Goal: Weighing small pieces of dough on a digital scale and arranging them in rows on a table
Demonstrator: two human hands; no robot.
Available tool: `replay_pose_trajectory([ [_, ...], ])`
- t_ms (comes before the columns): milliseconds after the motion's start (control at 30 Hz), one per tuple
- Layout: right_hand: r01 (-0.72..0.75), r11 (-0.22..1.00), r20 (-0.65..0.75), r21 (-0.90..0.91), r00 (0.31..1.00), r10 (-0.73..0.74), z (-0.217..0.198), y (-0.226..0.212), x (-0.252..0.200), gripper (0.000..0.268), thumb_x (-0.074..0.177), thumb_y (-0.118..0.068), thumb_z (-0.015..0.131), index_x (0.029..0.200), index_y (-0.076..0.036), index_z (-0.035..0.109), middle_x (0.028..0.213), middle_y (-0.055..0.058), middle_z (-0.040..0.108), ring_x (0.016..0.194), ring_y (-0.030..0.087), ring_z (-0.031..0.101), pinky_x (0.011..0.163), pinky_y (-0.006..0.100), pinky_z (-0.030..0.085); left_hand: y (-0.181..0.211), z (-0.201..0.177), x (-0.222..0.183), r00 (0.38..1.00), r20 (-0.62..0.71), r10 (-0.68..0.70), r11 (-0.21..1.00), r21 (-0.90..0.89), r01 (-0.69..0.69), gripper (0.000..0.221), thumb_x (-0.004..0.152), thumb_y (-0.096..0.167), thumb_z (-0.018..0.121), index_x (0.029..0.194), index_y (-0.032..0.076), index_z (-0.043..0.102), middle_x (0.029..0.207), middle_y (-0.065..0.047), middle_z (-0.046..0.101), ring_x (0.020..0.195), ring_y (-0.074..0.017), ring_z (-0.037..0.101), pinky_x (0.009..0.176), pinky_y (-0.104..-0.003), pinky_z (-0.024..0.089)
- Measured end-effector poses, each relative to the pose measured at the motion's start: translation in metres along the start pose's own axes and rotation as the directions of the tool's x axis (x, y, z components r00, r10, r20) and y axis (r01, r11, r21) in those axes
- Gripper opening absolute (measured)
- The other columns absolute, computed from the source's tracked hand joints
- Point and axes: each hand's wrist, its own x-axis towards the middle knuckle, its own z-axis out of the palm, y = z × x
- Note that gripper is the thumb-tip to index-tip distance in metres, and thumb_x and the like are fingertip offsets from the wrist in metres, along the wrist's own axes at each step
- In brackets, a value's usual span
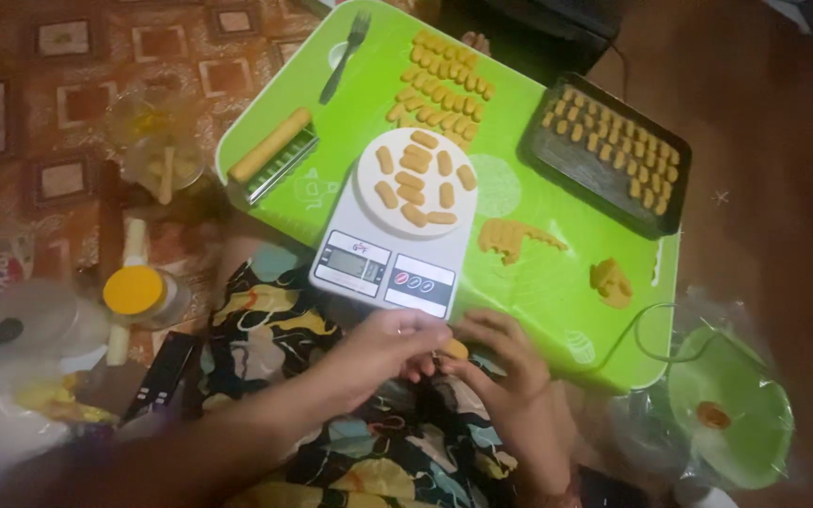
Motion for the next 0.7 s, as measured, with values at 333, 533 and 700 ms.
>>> replay_pose_trajectory([
  [333,0.098,0.993,-0.125,-0.063,0.986,-0.106,0.016,0.022,-0.018,0.037,0.073,-0.017,0.087,0.109,-0.015,0.08,0.127,0.009,0.07,0.122,0.024,0.065,0.106,0.036,0.051,-0.018,0.001,-0.006,0.99,0.133,-0.037,0.996,0.087,0.025,0.034,0.094,0.028,0.069,0.117,0.005,0.076,0.085,-0.002,0.072,0.067,-0.0067,0.057,0.057,-0.019,0.044],
  [533,0.216,0.974,-0.155,-0.064,0.962,-0.224,0.006,0.019,-0.012,0.036,0.078,-0.033,0.082,0.11,-0.016,0.079,0.126,0.012,0.07,0.117,0.025,0.067,0.102,0.038,0.046,-0.018,0.001,-0.003,0.988,0.15,-0.026,0.99,0.142,0.004,0.02,0.097,0.03,0.069,0.09,0.013,0.076,0.079,0.001,0.07,0.068,-0.0069,0.058,0.06,-0.02,0.042],
  [700,0.214,0.977,-0.04,0.0,0.976,-0.214,-0.003,0.019,-0.011,0.036,0.075,-0.028,0.086,0.109,-0.02,0.079,0.126,0.006,0.071,0.116,0.023,0.066,0.101,0.041,0.045,-0.011,0.003,-0.007,0.988,0.154,0.0,0.976,0.216,-0.033,0.022,0.094,0.026,0.071,0.096,0.008,0.081,0.081,-0.001,0.073,0.07,-0.0091,0.057,0.06,-0.022,0.043],
])
